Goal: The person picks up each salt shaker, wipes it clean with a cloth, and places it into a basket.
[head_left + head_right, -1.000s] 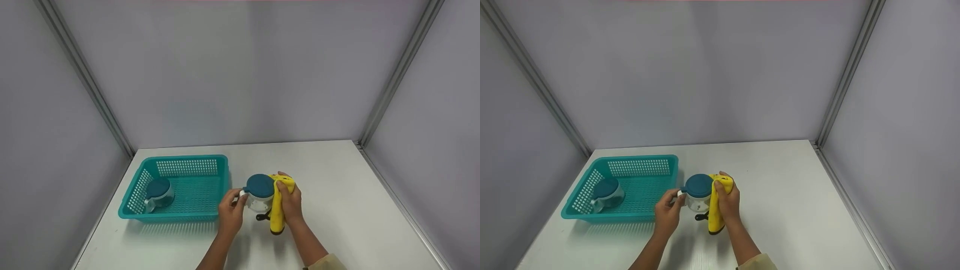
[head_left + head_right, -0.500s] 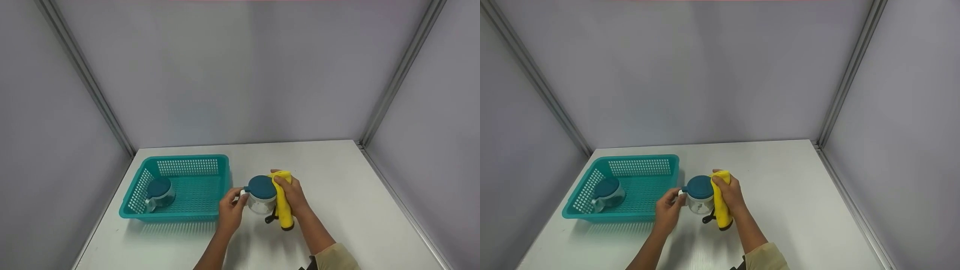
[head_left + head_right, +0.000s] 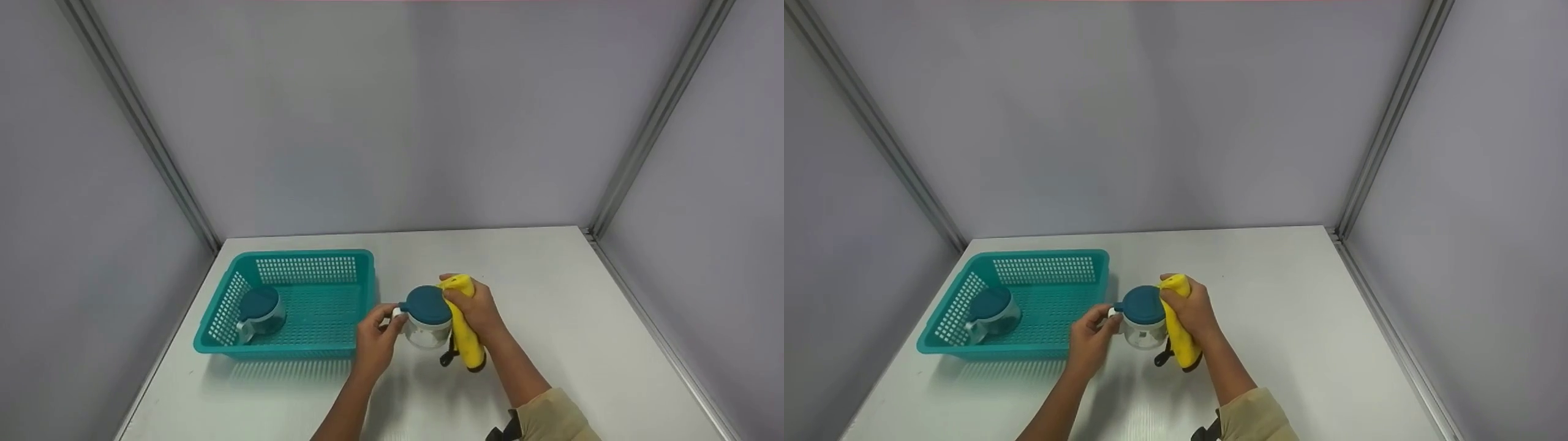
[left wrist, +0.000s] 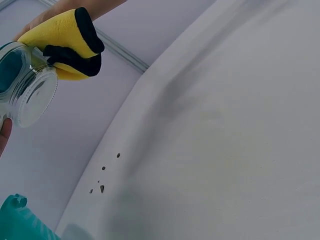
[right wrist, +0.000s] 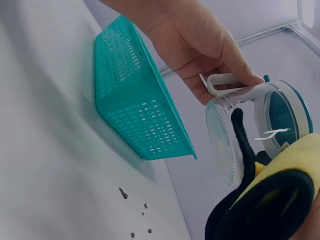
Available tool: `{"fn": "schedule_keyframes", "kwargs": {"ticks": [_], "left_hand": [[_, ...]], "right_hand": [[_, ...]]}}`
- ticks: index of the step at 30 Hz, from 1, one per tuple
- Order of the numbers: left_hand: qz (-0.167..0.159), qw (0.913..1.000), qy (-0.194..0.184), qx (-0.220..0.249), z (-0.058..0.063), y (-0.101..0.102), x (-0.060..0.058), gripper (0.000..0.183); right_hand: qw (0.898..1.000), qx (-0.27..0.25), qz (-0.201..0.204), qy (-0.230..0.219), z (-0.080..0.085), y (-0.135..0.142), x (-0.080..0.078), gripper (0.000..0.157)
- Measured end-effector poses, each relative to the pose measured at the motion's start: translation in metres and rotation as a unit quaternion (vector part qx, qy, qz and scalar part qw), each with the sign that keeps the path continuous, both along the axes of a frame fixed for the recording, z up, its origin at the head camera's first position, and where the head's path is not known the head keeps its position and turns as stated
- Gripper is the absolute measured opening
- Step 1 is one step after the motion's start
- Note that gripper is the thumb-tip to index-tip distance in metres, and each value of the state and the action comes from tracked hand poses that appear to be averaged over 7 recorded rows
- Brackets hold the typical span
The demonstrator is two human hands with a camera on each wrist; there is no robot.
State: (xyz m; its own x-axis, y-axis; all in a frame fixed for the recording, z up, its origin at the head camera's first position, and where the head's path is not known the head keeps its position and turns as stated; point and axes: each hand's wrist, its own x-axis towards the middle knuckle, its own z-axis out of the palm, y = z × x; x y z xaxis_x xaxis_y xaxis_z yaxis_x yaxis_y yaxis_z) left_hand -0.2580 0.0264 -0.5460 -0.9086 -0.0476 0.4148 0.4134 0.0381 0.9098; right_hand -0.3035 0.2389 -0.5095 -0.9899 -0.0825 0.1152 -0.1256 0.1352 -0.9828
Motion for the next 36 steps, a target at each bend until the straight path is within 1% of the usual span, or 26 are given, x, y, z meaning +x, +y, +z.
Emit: {"fn": "schedule_keyframes", "kwargs": {"ticks": [3,6,8,10,11,12,15,18,20,22,24,26,29,32,34,36], "left_hand": [[0.009,0.9999,0.012,-0.002,-0.01,-0.001,-0.007,0.01],[0.014,0.9996,0.022,-0.003,-0.015,-0.003,-0.009,0.011],[0.012,0.9995,0.03,-0.001,-0.015,-0.003,-0.009,0.013],[0.011,0.9993,0.036,-0.001,-0.014,-0.003,-0.009,0.014],[0.01,0.9992,0.039,-0.001,-0.014,-0.004,-0.009,0.014],[0.01,0.9991,0.041,-0.002,-0.014,-0.004,-0.008,0.015],[0.016,0.9993,0.034,-0.009,-0.014,-0.003,-0.008,0.014],[0.024,0.9994,0.017,-0.015,-0.014,-0.002,-0.007,0.011],[0.027,0.9994,0.003,-0.021,-0.014,-0.001,-0.007,0.01],[0.029,0.9993,-0.001,-0.025,-0.006,0.0,-0.002,0.009],[0.028,0.999,0.016,-0.03,-0.007,0.0,-0.003,0.01],[0.028,0.9986,0.03,-0.034,-0.008,0.001,-0.003,0.011],[0.032,0.9975,0.049,-0.041,-0.013,0.002,-0.005,0.012],[0.037,0.9975,0.041,-0.044,-0.003,0.004,0.002,0.012],[0.042,0.9972,0.044,-0.044,0.004,0.004,0.007,0.011],[0.048,0.9968,0.047,-0.042,0.007,0.005,0.009,0.011]], "right_hand": [[0.999,0.035,0.003,0.017,0.002,0.001,-0.001,0.034],[0.995,0.085,0.007,0.051,0.007,0.0,-0.001,0.034],[0.988,0.127,0.008,0.083,0.012,-0.001,0.001,0.034],[0.976,0.179,0.01,0.124,0.018,-0.003,0.004,0.036],[0.967,0.207,0.009,0.147,0.021,-0.004,0.006,0.037],[0.956,0.238,0.008,0.171,0.024,-0.006,0.007,0.038],[0.916,0.316,0.007,0.247,0.03,-0.01,0.009,0.041],[0.878,0.367,0.013,0.307,0.034,-0.014,0.01,0.041],[0.857,0.388,0.02,0.338,0.036,-0.016,0.011,0.039],[0.839,0.406,0.03,0.361,0.038,-0.019,0.012,0.039],[0.824,0.418,0.044,0.379,0.039,-0.021,0.012,0.039],[0.815,0.424,0.056,0.392,0.039,-0.024,0.013,0.038],[0.804,0.426,0.074,0.408,0.039,-0.029,0.015,0.038],[0.798,0.426,0.085,0.417,0.039,-0.033,0.019,0.037],[0.796,0.425,0.094,0.421,0.04,-0.035,0.021,0.037],[0.794,0.421,0.1,0.426,0.04,-0.037,0.023,0.037]]}}
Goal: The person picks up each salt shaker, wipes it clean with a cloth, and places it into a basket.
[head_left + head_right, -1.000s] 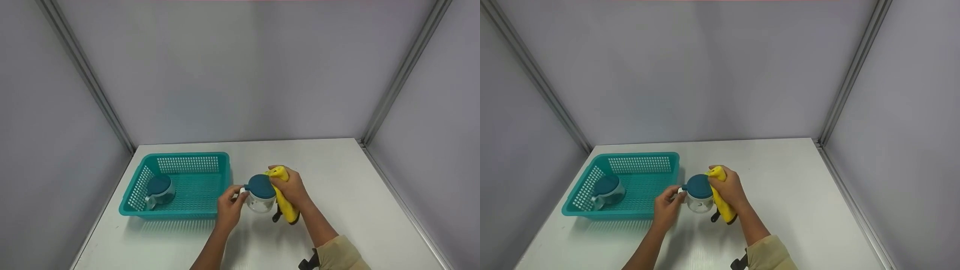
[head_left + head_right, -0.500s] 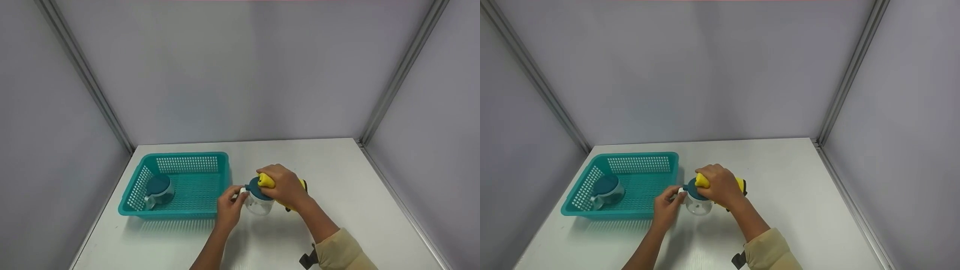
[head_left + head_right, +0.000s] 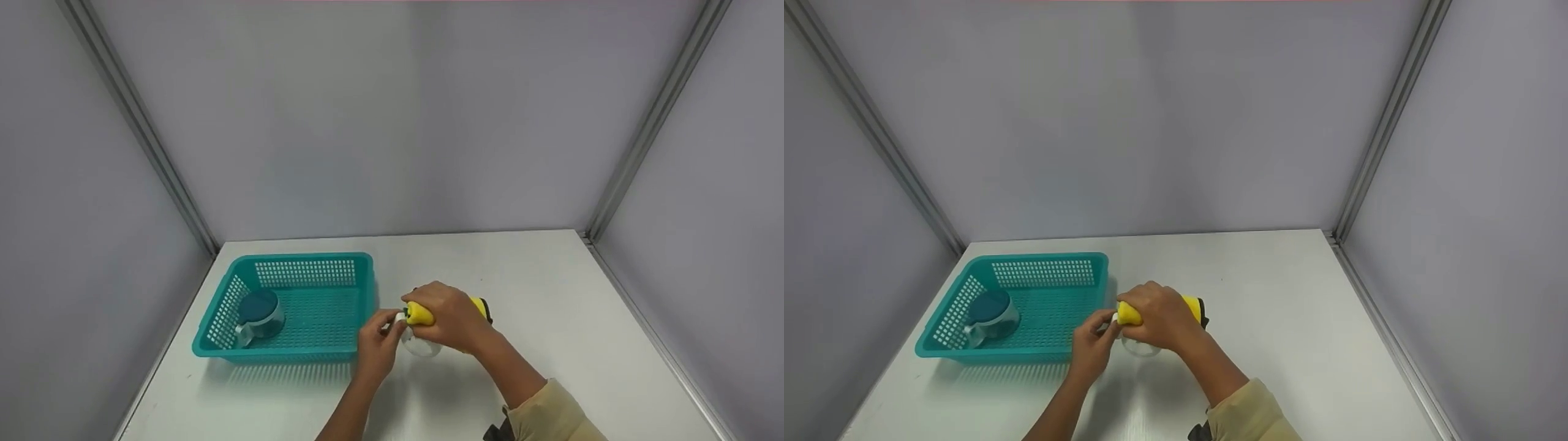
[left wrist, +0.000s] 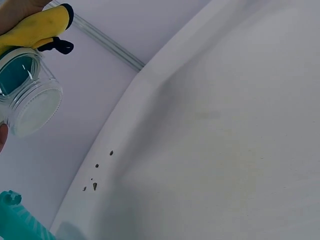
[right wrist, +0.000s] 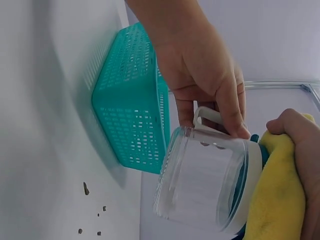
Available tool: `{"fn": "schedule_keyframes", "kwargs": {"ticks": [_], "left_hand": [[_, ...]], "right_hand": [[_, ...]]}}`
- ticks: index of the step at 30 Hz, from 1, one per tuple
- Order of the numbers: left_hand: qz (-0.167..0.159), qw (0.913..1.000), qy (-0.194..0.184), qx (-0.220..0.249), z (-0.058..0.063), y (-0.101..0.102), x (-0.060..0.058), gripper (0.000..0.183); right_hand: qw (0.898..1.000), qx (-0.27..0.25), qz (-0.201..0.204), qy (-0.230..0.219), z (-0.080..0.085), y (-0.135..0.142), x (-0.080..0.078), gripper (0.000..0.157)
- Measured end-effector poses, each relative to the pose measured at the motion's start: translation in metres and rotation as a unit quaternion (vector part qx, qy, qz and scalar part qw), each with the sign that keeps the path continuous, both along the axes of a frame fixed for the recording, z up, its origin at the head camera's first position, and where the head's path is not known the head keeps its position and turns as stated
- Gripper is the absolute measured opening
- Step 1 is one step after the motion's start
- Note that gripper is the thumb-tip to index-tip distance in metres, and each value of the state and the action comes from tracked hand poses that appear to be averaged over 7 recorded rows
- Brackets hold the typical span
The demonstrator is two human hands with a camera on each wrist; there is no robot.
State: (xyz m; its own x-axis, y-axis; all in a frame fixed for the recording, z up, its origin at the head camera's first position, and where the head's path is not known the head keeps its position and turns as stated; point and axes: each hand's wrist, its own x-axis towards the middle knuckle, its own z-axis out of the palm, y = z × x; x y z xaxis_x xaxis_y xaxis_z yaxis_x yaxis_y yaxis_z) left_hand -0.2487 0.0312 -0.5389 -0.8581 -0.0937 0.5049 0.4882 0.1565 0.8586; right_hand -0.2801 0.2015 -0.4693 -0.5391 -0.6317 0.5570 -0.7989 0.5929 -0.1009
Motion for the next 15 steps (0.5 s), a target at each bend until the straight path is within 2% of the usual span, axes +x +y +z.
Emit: {"fn": "schedule_keyframes", "kwargs": {"ticks": [7,11,15], "left_hand": [[0.028,0.9996,-0.005,0.001,-0.002,0.004,-0.001,0.012],[0.038,0.9992,-0.004,0.011,-0.004,0.005,-0.002,0.014],[0.05,0.9987,-0.004,0.011,-0.003,0.006,-0.001,0.015]], "right_hand": [[0.999,-0.008,0.029,0.026,-0.002,-0.006,0.007,0.04],[0.999,-0.005,0.03,0.038,-0.003,-0.008,0.011,0.043],[0.996,0.014,0.018,0.089,-0.005,-0.009,0.014,0.046]]}}
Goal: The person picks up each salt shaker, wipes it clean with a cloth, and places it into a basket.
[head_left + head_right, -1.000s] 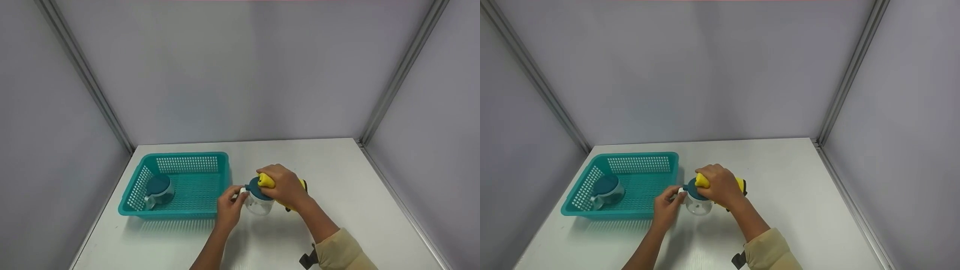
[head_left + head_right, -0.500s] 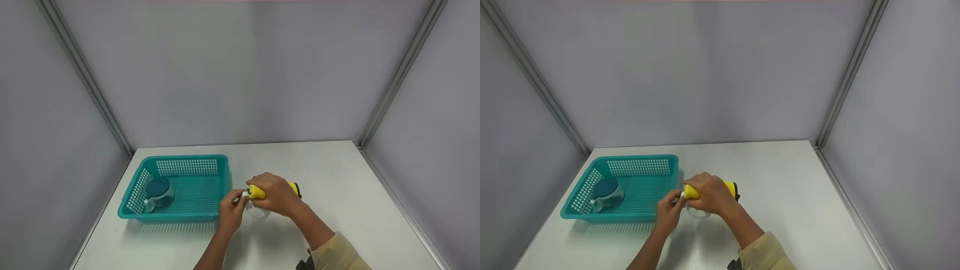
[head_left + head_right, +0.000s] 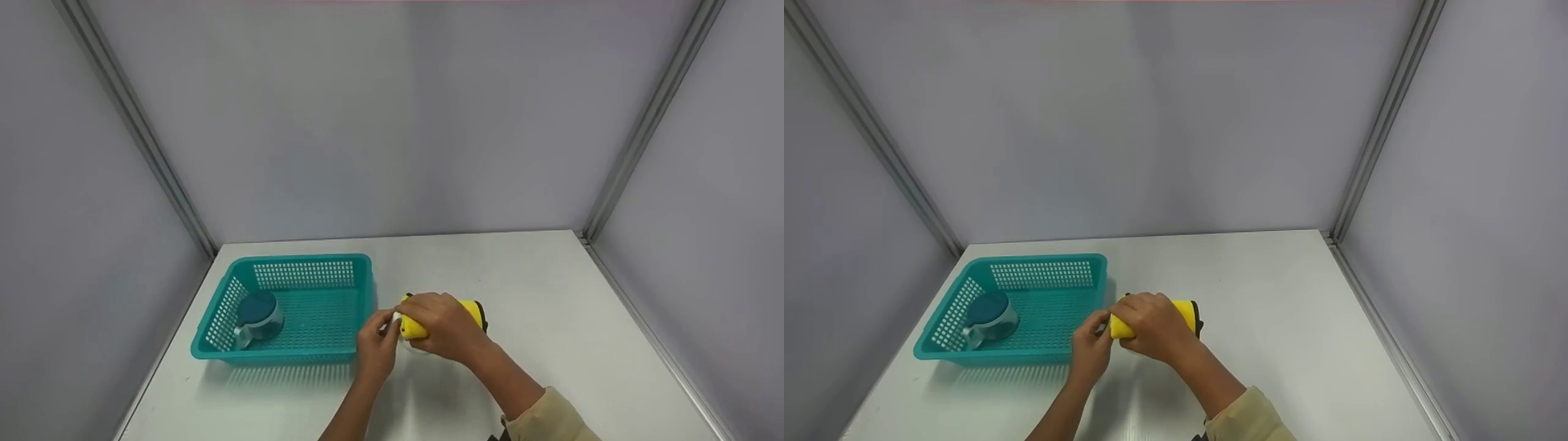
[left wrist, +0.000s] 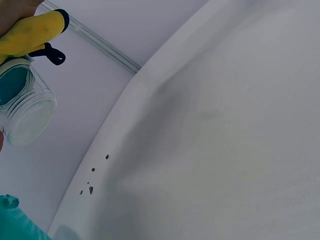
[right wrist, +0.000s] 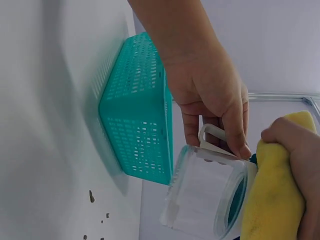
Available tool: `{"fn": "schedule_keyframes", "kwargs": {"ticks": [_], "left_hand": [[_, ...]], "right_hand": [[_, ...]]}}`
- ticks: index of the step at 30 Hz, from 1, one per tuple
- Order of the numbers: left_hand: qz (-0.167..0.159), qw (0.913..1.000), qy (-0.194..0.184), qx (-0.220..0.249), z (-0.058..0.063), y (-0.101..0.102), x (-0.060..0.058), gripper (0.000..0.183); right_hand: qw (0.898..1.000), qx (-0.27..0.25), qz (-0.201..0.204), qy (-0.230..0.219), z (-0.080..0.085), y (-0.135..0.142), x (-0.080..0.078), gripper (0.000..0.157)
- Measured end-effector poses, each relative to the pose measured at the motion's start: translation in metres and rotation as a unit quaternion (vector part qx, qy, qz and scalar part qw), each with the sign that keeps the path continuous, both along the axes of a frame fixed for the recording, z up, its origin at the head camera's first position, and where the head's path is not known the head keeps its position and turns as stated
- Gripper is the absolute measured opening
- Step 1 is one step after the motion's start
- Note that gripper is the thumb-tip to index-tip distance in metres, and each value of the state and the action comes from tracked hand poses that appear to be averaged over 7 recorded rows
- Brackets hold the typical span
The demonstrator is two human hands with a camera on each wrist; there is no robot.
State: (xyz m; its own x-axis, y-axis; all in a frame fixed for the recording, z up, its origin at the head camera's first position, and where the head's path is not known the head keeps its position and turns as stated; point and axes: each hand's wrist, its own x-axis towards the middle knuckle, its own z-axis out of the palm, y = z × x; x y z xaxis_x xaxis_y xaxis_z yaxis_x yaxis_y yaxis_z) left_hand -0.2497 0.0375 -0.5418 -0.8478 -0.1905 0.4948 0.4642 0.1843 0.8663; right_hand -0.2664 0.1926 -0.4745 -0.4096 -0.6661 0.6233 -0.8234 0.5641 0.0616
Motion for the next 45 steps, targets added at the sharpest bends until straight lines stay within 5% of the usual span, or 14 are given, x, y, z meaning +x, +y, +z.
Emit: {"fn": "schedule_keyframes", "kwargs": {"ticks": [12,16,24,40,45], "left_hand": [[0.003,0.9994,-0.028,0.022,0.007,-0.003,0.003,0.013],[0.005,0.998,-0.056,0.03,-0.003,-0.004,-0.005,0.014],[0.016,0.9972,-0.056,0.047,-0.022,-0.009,-0.017,0.014],[-0.01,0.9955,-0.071,0.062,-0.008,-0.013,-0.015,0.017],[-0.025,0.9942,-0.069,0.078,-0.013,-0.014,-0.02,0.019]], "right_hand": [[0.99,0.003,-0.003,0.138,-0.016,-0.008,0.005,0.032],[0.987,-0.001,0.011,0.162,-0.023,-0.009,0.007,0.035],[0.984,-0.004,0.04,0.175,-0.036,-0.009,0.012,0.033],[0.98,-0.003,0.079,0.184,-0.065,-0.005,0.013,0.033],[0.979,-0.016,0.086,0.184,-0.074,0.0,0.012,0.027]]}}
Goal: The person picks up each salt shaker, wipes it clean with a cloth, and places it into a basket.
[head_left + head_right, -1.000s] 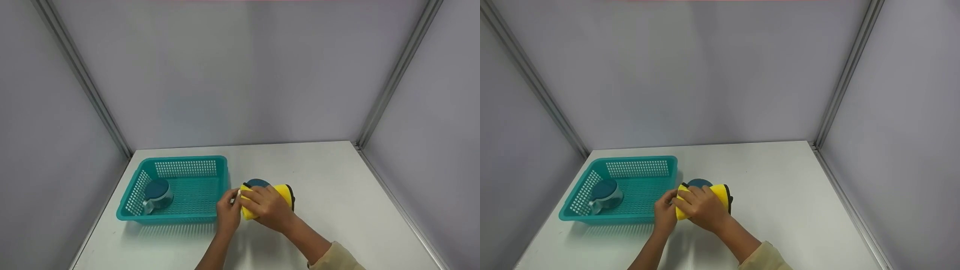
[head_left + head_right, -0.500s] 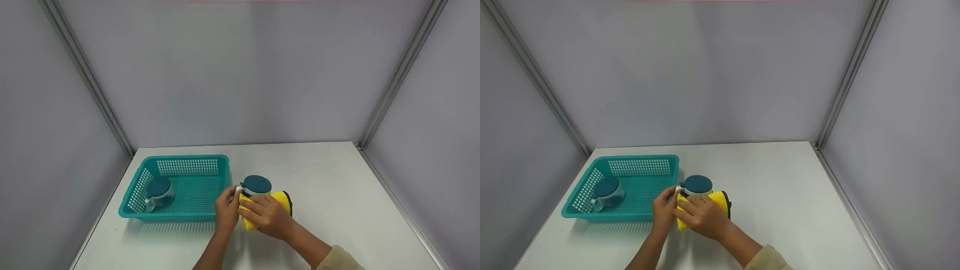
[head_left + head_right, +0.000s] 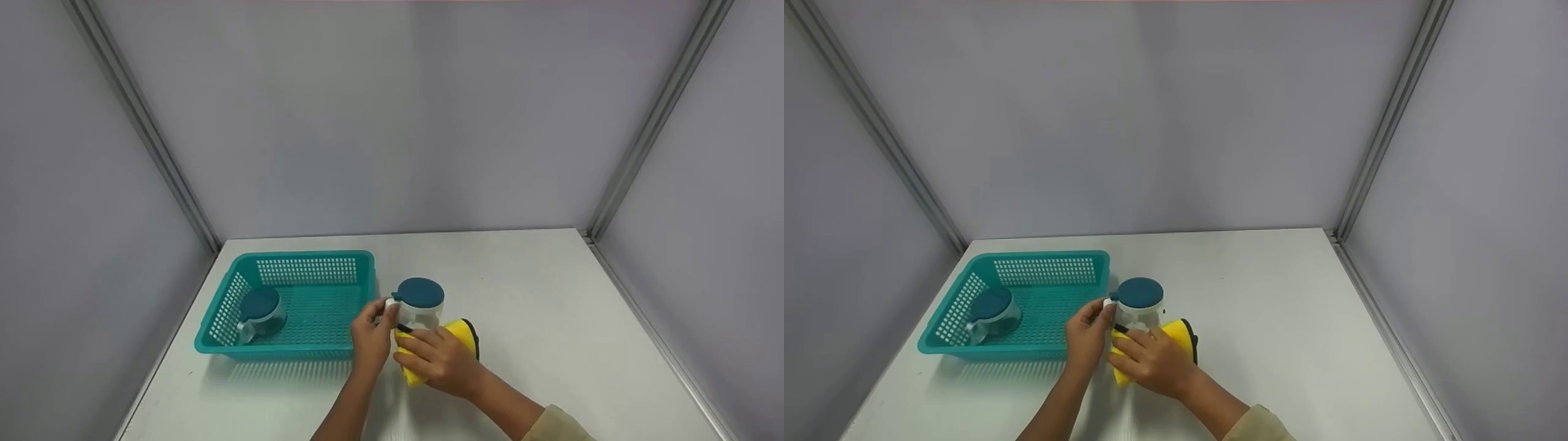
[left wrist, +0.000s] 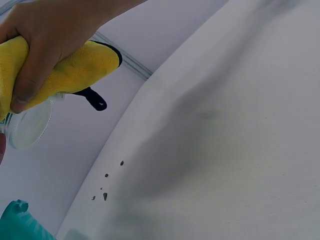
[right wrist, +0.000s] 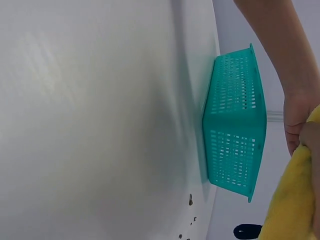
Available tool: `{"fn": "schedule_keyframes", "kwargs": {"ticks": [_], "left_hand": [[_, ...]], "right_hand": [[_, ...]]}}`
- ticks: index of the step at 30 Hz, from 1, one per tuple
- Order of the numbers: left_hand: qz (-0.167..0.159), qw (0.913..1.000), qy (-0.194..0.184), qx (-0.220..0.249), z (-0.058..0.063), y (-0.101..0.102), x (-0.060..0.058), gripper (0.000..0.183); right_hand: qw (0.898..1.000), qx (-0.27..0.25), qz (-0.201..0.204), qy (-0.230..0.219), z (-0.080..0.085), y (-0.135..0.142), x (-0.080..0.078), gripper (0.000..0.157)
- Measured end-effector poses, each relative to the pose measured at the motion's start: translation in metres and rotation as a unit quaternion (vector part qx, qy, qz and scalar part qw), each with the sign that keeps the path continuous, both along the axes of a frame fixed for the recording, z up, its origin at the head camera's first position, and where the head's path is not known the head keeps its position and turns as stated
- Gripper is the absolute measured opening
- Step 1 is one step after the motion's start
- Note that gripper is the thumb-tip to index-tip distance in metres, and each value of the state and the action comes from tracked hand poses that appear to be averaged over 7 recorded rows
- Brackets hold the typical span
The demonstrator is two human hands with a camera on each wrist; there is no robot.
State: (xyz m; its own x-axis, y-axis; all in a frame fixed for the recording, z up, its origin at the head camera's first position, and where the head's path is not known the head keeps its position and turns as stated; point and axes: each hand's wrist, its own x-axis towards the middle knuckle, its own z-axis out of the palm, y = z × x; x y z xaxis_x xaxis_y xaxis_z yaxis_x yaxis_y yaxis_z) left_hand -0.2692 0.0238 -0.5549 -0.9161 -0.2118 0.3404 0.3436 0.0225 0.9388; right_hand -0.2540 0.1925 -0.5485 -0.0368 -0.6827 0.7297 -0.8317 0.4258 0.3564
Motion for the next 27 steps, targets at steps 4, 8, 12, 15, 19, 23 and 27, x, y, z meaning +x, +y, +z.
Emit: {"fn": "schedule_keyframes", "kwargs": {"ticks": [4,8,12,15,19,23,27], "left_hand": [[0.0,0.9998,-0.012,0.017,-0.001,0.0,-0.001,0.023],[0.008,0.9993,-0.03,0.021,0.0,0.0,0.0,0.027],[0.001,0.9986,-0.046,0.028,0.0,0.002,0.001,0.028],[-0.005,0.9978,-0.054,0.037,-0.001,0.004,0.002,0.026],[-0.005,0.9977,-0.048,0.048,-0.002,0.006,0.002,0.026],[-0.003,0.9972,-0.041,0.062,-0.002,0.007,0.003,0.024],[-0.004,0.997,-0.032,0.07,-0.001,0.007,0.004,0.024]], "right_hand": [[1.0,-0.012,-0.001,0.015,-0.003,0.005,-0.002,0.023],[0.998,-0.052,-0.003,0.041,-0.002,0.008,-0.006,0.02],[0.993,-0.106,-0.005,0.059,0.0,0.01,-0.01,0.017],[0.988,-0.147,-0.002,0.054,-0.001,0.01,-0.01,0.018],[0.976,-0.208,-0.004,0.059,-0.002,0.008,-0.011,0.02],[0.958,-0.277,-0.02,0.069,-0.002,0.006,-0.012,0.019],[0.945,-0.324,-0.037,0.029,-0.002,0.006,-0.012,0.023]]}}
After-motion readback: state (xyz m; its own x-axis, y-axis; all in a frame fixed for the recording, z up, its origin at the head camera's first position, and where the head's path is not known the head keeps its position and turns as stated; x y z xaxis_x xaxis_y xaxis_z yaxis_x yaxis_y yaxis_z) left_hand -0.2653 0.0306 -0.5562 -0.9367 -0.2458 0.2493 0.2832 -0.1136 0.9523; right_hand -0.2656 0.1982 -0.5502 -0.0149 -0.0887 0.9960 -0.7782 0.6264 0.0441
